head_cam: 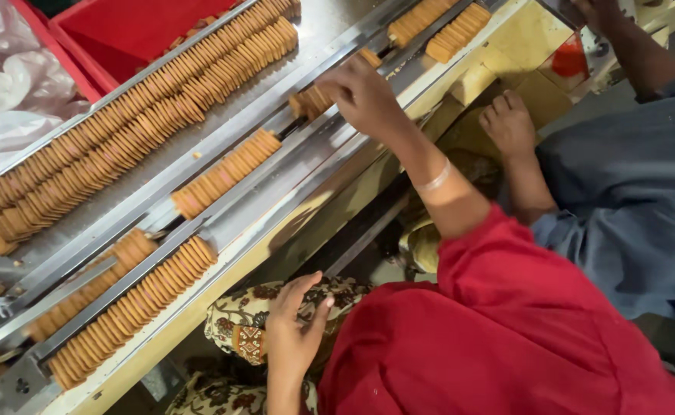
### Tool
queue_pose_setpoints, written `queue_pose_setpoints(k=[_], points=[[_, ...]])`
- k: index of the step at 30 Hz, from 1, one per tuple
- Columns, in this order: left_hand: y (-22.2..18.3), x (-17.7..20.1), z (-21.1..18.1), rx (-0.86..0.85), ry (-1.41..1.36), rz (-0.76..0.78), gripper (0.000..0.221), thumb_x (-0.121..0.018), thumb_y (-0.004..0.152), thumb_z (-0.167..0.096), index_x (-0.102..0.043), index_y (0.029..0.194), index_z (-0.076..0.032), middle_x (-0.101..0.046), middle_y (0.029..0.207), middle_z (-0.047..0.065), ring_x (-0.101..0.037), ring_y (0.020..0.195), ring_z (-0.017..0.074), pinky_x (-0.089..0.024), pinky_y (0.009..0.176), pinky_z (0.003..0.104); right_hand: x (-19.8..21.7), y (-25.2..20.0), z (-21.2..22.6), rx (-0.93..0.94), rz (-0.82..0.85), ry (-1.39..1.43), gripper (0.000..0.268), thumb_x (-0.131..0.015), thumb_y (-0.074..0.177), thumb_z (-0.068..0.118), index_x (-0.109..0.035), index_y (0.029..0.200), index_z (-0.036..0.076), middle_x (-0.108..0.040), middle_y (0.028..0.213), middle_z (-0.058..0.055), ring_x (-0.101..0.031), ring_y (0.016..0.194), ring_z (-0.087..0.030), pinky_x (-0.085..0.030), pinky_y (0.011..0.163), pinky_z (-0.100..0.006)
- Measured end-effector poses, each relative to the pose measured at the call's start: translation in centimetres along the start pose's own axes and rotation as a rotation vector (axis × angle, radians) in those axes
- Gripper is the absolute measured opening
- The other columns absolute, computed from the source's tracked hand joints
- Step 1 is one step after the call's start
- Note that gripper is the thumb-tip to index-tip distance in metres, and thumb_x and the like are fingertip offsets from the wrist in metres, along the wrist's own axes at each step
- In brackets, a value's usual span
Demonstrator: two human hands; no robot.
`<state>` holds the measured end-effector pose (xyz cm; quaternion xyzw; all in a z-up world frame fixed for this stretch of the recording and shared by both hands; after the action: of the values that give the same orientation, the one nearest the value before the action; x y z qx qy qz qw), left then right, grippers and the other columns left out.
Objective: The person sorts and aligns biscuits on a conveyor belt by hand, moving rows of biscuits and clearing gaps.
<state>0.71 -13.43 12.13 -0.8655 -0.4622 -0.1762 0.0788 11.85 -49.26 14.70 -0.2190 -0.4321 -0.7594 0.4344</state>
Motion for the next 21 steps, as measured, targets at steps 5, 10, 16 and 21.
queue_pose_setpoints(k=[5, 10, 16, 21], points=[[1.8, -0.7, -0.7, 0.080, -0.086, 0.039, 0.039, -0.078, 0.082, -0.010, -0.071, 0.120, -0.010, -0.072, 0.119, 0.010, -0.074, 0.099, 0.0242, -0.061, 0.058, 0.031, -3.2, 6.0, -1.3, 0.163, 0.068, -0.054, 0.019, -0.077, 0.090, 0.013, -0.074, 0.108, 0.010, -0.058, 0.103, -0.013, -0.065, 0.092, -0.030, -0.055, 0.082, -0.041], [2.2, -0.3, 0.2, -0.014, -0.083, -0.006, 0.040, -0.078, 0.082, -0.007, -0.070, 0.121, -0.008, -0.072, 0.119, 0.013, -0.073, 0.104, 0.0274, -0.062, 0.070, 0.030, -1.6, 4.9, -5.3, 0.077, 0.157, -0.015, 0.023, -0.081, 0.086, 0.013, -0.073, 0.106, 0.007, -0.060, 0.108, -0.014, -0.066, 0.099, -0.034, -0.055, 0.087, -0.044], [2.8, 0.1, 0.9, -0.104, 0.014, -0.030, 0.042, -0.079, 0.082, -0.006, -0.070, 0.123, -0.006, -0.072, 0.118, 0.014, -0.072, 0.105, 0.0284, -0.057, 0.084, 0.036, 0.3, 5.2, -9.5, 0.113, 0.078, -0.310, 0.023, -0.087, 0.079, 0.013, -0.078, 0.099, 0.009, -0.073, 0.098, -0.013, -0.066, 0.103, -0.037, -0.051, 0.092, -0.048], [2.8, 0.3, 1.7, 0.272, -0.088, 0.046, 0.045, -0.076, 0.082, -0.011, -0.070, 0.126, -0.014, -0.070, 0.122, 0.010, -0.075, 0.100, 0.0240, -0.062, 0.062, 0.035, 2.1, 5.1, -12.7, -0.019, 0.045, -0.260, 0.023, -0.086, 0.079, 0.004, -0.080, 0.101, 0.010, -0.073, 0.098, -0.014, -0.068, 0.093, -0.032, -0.055, 0.083, -0.044]])
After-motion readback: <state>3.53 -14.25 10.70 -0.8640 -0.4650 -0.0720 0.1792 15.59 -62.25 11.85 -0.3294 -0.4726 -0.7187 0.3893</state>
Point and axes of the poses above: each hand's wrist, its own y-axis towards the middle knuckle, its own x-axis out of the back of the hand, z = x × y, the point moved 3 cm from there along y, towards the middle knuckle
